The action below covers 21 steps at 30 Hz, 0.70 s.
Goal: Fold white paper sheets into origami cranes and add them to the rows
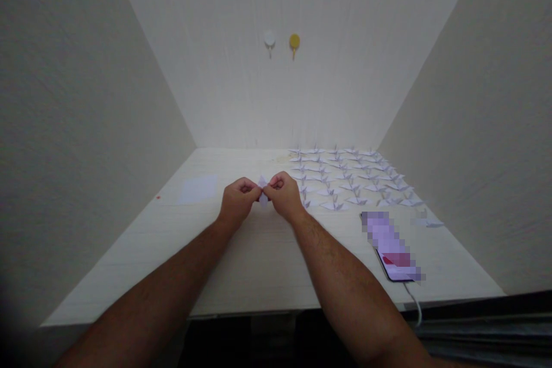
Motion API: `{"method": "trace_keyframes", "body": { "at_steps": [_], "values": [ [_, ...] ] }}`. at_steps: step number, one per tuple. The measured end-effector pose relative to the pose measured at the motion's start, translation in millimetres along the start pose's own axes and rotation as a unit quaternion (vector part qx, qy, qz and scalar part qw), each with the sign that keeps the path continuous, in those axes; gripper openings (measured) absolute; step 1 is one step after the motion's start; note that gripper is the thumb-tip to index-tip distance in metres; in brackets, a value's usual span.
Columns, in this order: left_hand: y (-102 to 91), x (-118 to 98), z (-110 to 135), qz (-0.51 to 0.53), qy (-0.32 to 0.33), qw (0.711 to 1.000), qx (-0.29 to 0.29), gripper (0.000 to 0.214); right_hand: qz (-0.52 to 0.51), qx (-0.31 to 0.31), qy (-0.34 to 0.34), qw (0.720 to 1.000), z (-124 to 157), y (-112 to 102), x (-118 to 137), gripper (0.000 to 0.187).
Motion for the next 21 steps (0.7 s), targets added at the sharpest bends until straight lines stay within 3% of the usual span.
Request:
{"method": "trace_keyframes", "body": {
  "at_steps": [5,10,21],
  "values": [
    [5.8,4.9,-1.5,0.084,-0.003,0.996,0.017,0.025,-0.022,0.025,-0.019,0.999,0.9,4.2,2.2,0.022],
    [6.3,-3.1,-2.2,0.06,0.042,0.997,0.029,0.016,-0.013,0.048,-0.049,0.998,4.5,8.5,9.8,0.01],
    [4.2,-4.3,-1.3,0.05,0.028,0.998,0.025,0.014,-0.02,0.035,-0.018,0.999,1.8,7.1,2.0,0.024]
  ]
}}
Point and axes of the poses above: each hand's wrist, its own z-axis away from the middle knuckle, its own y-axis out of the palm, x = y × z, the point moved 10 cm from there along -z, towards the middle knuckle, and after that the axes turned 4 degrees about y, right-handed, at the moved point
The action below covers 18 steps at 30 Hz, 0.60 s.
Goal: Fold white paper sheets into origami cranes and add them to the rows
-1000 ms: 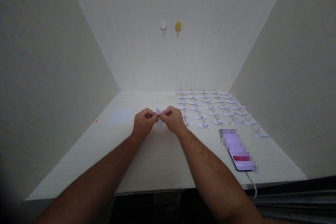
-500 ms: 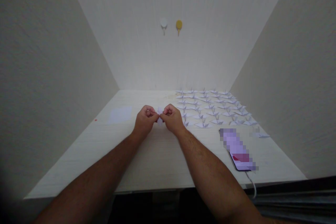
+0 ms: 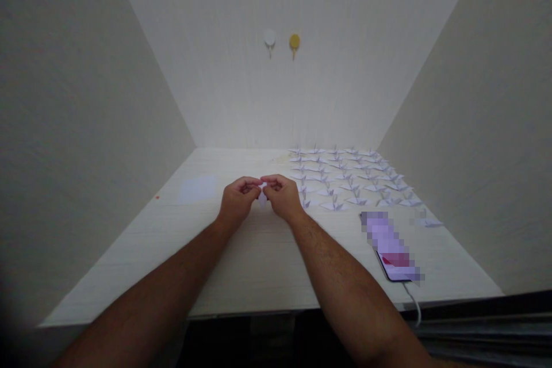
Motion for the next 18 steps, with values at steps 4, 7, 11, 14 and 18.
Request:
{"method": "trace_keyframes", "body": {
  "at_steps": [4,7,11,14,18],
  "values": [
    [-1.0,1.9,0.7,-0.002,-0.011,1.0,0.003,0.018,-0.01,0.0,0.025,1.0,-1.7,-1.0,-4.9,0.027],
    [-3.5,5.9,-1.3,0.019,-0.022,1.0,-0.002,0.017,-0.019,0.014,0.04,0.999,-4.6,-0.5,-9.9,0.025],
    [-4.7,21.0,-3.8,0.1,-0.084,0.991,-0.004,0.016,0.022,0.035,-0.001,0.999,-6.4,-2.6,-4.1,0.034],
    [-3.3,29.1,-3.6,0.144,-0.122,0.982,0.005,0.018,0.135,0.015,-0.118,0.984,-0.4,-6.3,20.6,0.031],
    [5.4,27.8,-2.5,0.14,-0.127,0.98,0.062,0.021,0.198,0.008,-0.172,0.965,6.3,-4.3,35.2,0.01]
  ]
}}
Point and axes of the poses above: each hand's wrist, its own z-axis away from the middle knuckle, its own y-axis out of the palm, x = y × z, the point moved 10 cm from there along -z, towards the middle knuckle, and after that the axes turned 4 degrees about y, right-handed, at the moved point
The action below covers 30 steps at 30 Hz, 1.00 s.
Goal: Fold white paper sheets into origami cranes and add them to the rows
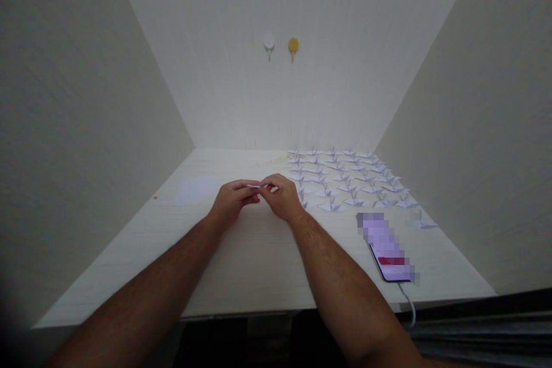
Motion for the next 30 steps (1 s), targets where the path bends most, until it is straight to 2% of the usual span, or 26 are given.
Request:
{"method": "trace_keyframes", "body": {
  "at_steps": [4,6,16,24,30],
  "values": [
    [-2.9,-12.7,-0.2,-0.118,0.052,0.992,-0.01,0.014,-0.003,-0.01,0.056,0.998,-0.1,-0.5,-9.9,0.011],
    [-4.2,-17.8,-0.2,-0.145,0.074,0.986,-0.018,0.013,-0.013,-0.004,0.072,0.997,0.0,1.7,-13.5,0.012],
    [-0.5,-12.3,-0.3,-0.115,0.073,0.991,0.002,0.014,-0.141,0.039,0.177,0.973,2.7,17.0,-32.1,0.013],
    [0.5,0.1,-2.2,-0.011,0.029,1.0,0.003,0.018,-0.2,0.071,0.138,0.967,1.2,20.3,-27.1,0.013],
    [6.4,0.7,1.5,0.042,0.002,0.999,0.023,0.018,-0.223,0.093,0.13,0.962,0.8,21.5,-24.0,0.008]
  ]
}}
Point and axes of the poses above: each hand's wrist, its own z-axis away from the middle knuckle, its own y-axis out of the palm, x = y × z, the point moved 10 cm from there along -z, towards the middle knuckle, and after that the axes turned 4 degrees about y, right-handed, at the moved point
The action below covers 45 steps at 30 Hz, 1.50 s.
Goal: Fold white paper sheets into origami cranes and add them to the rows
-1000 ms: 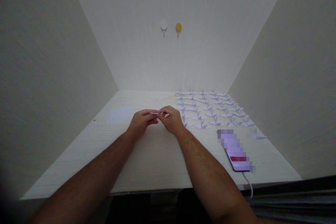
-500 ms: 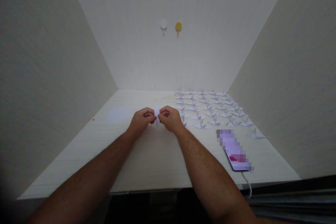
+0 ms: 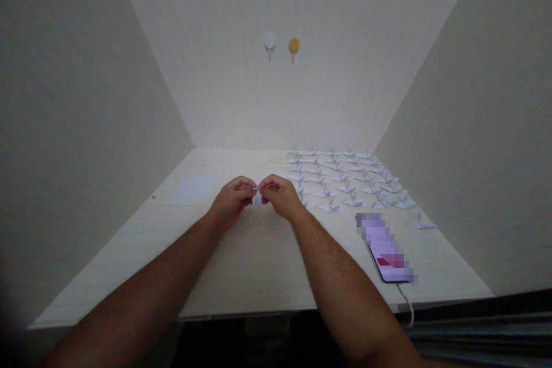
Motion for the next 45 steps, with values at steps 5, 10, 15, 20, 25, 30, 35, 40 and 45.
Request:
{"method": "trace_keyframes", "body": {
  "at_steps": [5,10,15,20,25,30,35,40,45],
  "values": [
    [2.7,1.4,2.2,0.007,-0.021,1.0,0.005,0.016,0.007,0.01,0.001,1.0,-0.1,0.9,0.8,0.003],
    [2.0,2.1,2.6,0.0,-0.03,1.0,0.002,0.016,-0.003,0.013,0.004,1.0,-0.7,1.0,-0.2,0.005],
    [0.8,3.0,2.0,-0.009,-0.04,0.999,0.006,0.011,0.036,0.005,0.011,0.999,0.6,-1.0,0.0,0.009],
    [-3.8,4.0,-0.8,-0.054,-0.027,0.998,0.002,0.02,0.074,-0.012,0.021,0.997,2.1,-3.0,-0.6,0.006],
    [-8.1,-2.8,-2.0,-0.108,0.015,0.994,-0.018,0.019,0.038,-0.044,0.038,0.998,1.8,-5.3,-5.7,0.015],
    [-4.9,-17.8,-0.2,-0.159,0.074,0.984,-0.021,0.014,0.082,-0.068,0.044,0.993,1.5,-9.8,-9.3,0.012],
    [-4.3,-7.9,-2.8,-0.09,0.046,0.995,0.011,0.021,0.032,-0.067,-0.012,0.997,0.2,-10.6,-2.5,0.014],
    [-1.1,-4.8,-4.0,-0.108,0.052,0.992,0.04,0.018,0.063,-0.089,-0.022,0.994,2.4,-11.7,4.4,0.015],
    [2.1,-18.5,-1.0,-0.185,0.097,0.977,0.032,0.013,0.112,-0.099,-0.006,0.989,5.9,-12.3,8.8,0.013]
  ]
}}
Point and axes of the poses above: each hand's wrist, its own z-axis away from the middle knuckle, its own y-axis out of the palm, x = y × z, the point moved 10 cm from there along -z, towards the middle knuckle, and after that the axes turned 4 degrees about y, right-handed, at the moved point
